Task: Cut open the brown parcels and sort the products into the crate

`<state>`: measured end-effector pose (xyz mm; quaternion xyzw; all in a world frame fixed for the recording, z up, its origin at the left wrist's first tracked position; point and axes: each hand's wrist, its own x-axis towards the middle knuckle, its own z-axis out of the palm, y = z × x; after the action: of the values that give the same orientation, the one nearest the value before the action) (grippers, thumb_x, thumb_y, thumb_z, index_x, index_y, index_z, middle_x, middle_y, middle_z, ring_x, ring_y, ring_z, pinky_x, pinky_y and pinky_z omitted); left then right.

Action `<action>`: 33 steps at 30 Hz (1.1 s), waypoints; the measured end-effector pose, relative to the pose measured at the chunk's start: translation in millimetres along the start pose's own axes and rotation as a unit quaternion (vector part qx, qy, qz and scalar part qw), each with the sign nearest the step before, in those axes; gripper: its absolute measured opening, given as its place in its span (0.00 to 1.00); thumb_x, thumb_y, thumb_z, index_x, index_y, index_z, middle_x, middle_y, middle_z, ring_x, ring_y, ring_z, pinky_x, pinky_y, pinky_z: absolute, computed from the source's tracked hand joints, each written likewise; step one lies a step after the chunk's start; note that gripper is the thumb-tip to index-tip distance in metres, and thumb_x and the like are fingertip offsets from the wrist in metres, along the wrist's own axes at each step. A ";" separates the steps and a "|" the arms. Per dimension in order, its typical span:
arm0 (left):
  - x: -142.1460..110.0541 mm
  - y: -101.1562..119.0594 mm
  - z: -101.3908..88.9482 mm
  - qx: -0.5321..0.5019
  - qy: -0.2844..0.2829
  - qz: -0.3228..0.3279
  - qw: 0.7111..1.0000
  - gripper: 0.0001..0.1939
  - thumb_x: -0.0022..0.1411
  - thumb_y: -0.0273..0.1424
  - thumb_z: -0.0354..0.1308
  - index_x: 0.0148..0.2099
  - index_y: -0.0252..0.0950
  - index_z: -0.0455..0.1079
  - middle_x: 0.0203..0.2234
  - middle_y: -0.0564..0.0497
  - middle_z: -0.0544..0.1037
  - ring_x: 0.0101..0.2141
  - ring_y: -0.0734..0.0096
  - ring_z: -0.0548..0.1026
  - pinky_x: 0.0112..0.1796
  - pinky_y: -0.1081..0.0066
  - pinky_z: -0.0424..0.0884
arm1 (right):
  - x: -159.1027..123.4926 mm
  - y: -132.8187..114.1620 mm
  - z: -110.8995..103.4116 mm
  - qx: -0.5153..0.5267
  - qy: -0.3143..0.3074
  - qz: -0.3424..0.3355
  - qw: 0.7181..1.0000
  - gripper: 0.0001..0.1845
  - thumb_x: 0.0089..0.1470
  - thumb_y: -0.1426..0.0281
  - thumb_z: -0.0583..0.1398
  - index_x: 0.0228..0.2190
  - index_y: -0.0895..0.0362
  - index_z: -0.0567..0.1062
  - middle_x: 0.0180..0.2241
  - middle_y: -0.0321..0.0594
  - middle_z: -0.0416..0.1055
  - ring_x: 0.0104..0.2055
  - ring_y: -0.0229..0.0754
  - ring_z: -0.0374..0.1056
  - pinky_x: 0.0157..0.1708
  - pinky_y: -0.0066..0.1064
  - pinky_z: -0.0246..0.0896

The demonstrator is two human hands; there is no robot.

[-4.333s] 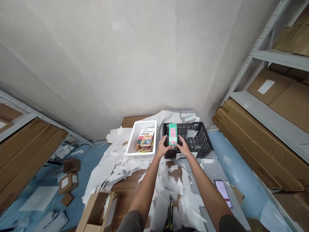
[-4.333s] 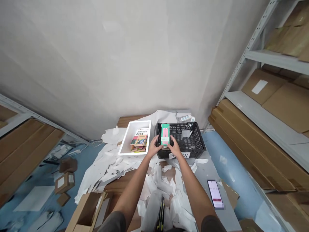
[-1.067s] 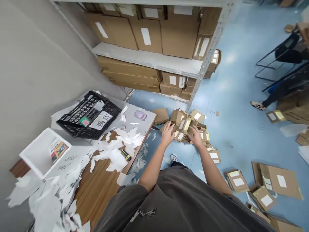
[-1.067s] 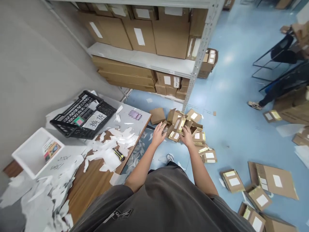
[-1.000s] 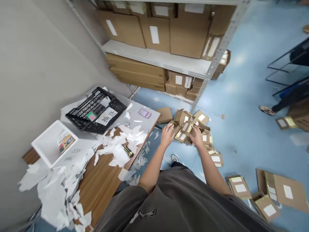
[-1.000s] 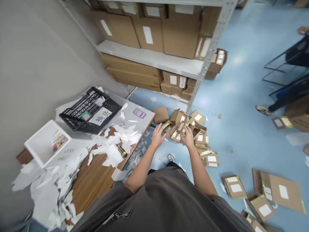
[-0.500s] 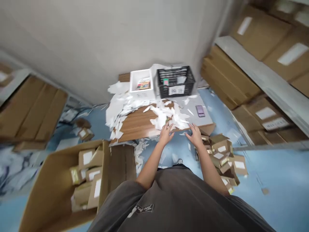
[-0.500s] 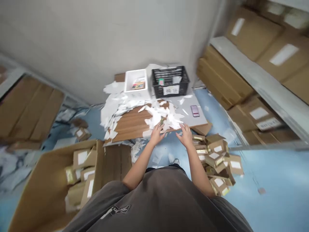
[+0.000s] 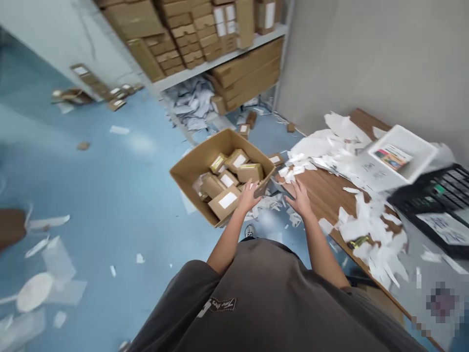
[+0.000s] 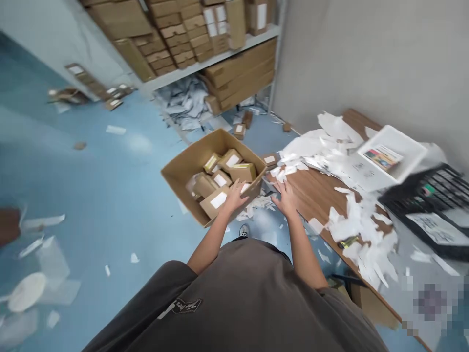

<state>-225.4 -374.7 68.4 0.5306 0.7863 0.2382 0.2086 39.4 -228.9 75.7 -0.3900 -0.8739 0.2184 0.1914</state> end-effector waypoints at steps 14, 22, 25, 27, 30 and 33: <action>-3.8 -132.2 -39.3 -0.011 -0.006 -0.218 0.976 0.45 0.64 0.33 0.70 0.78 0.45 0.57 0.79 0.40 0.51 0.74 0.44 0.58 0.68 0.51 0.64 | 203.8 -61.3 136.5 -0.076 -0.202 -0.112 0.970 0.45 0.61 0.56 0.64 0.74 0.56 0.61 0.76 0.57 0.50 0.76 0.71 0.48 0.72 0.64 0.51; 113.6 -156.3 24.3 -0.019 -0.092 -0.248 0.964 0.46 0.65 0.34 0.69 0.79 0.44 0.55 0.80 0.41 0.48 0.76 0.42 0.53 0.71 0.49 0.59 | 285.6 10.5 216.4 -0.090 -0.332 -0.064 0.937 0.48 0.58 0.55 0.67 0.73 0.58 0.63 0.75 0.58 0.52 0.76 0.70 0.47 0.72 0.60 0.51; 174.0 -175.4 56.9 -0.028 -0.133 -0.257 0.957 0.47 0.65 0.34 0.70 0.80 0.43 0.54 0.81 0.41 0.46 0.76 0.43 0.53 0.72 0.49 0.59 | 314.5 33.4 254.6 -0.096 -0.389 -0.049 0.915 0.48 0.58 0.56 0.67 0.74 0.56 0.61 0.76 0.57 0.51 0.77 0.66 0.46 0.73 0.56 0.50; 213.1 -191.3 78.1 -0.028 -0.164 -0.262 0.951 0.48 0.64 0.33 0.70 0.80 0.43 0.53 0.81 0.42 0.46 0.77 0.43 0.52 0.72 0.49 0.59 | 329.8 44.3 281.0 -0.104 -0.427 -0.031 0.898 0.50 0.58 0.56 0.68 0.75 0.55 0.59 0.77 0.56 0.50 0.78 0.65 0.45 0.73 0.54 0.50; 256.6 -216.3 104.3 -0.019 -0.196 -0.253 0.947 0.52 0.62 0.33 0.71 0.81 0.41 0.51 0.81 0.42 0.43 0.78 0.40 0.45 0.73 0.49 0.56 | 344.0 55.4 317.2 -0.127 -0.475 0.010 0.871 0.54 0.57 0.55 0.70 0.76 0.52 0.56 0.78 0.54 0.46 0.79 0.65 0.41 0.74 0.54 0.47; 271.2 -231.8 120.8 -0.001 -0.218 -0.241 0.946 0.53 0.61 0.33 0.70 0.82 0.43 0.49 0.81 0.44 0.43 0.79 0.39 0.39 0.72 0.45 0.57 | 347.5 64.5 342.7 -0.147 -0.495 0.043 0.855 0.60 0.55 0.53 0.71 0.78 0.49 0.50 0.79 0.54 0.41 0.80 0.65 0.38 0.74 0.56 0.43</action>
<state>-420.5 -177.9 -186.7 0.3636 0.8256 0.0601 0.4273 -311.4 -4.0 -186.4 -0.2907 -0.8576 0.2596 -0.3356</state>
